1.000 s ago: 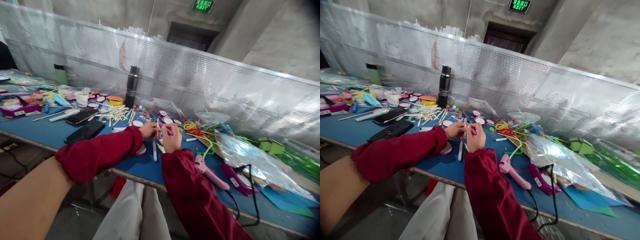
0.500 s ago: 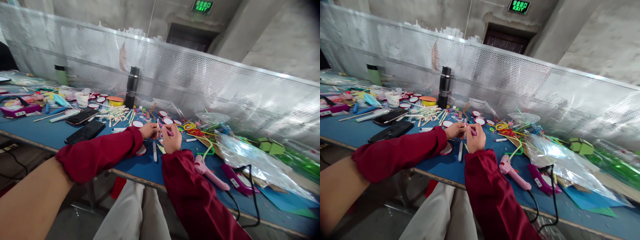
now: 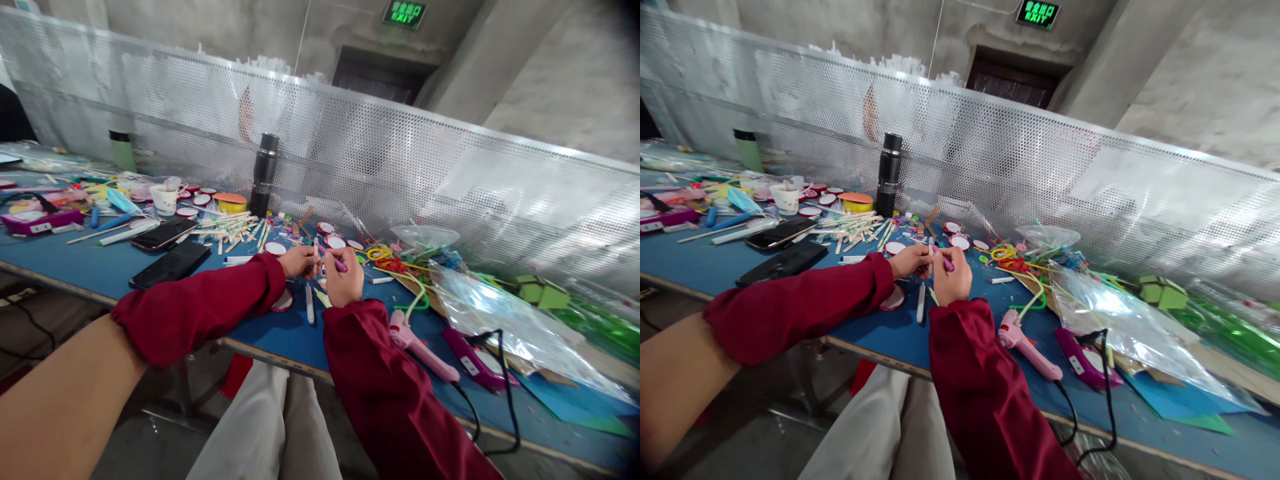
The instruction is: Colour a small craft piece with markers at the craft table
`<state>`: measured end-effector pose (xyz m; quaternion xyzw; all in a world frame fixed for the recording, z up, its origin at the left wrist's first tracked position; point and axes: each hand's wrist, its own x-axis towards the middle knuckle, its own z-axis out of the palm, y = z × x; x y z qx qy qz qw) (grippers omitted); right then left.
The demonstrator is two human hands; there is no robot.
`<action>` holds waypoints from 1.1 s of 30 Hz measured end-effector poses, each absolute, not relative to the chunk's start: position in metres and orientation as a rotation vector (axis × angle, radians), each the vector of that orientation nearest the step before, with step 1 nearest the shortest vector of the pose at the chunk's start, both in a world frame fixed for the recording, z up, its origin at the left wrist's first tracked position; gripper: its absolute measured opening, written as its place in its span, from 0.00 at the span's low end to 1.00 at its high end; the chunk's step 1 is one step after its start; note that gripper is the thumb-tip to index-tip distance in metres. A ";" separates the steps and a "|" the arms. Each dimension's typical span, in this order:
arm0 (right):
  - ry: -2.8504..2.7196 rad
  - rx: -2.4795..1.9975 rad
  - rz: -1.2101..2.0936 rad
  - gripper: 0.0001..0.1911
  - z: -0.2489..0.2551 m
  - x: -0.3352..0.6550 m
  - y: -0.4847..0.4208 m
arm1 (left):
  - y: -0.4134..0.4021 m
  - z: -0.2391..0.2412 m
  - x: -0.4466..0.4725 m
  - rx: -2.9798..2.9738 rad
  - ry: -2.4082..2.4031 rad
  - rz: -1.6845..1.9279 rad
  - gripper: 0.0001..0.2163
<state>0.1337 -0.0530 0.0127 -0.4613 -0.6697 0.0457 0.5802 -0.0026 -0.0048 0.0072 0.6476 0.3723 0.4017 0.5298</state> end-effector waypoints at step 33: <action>-1.565 -1.092 0.094 0.10 0.013 0.134 -0.052 | -0.004 0.005 -0.003 1.518 0.828 0.970 0.13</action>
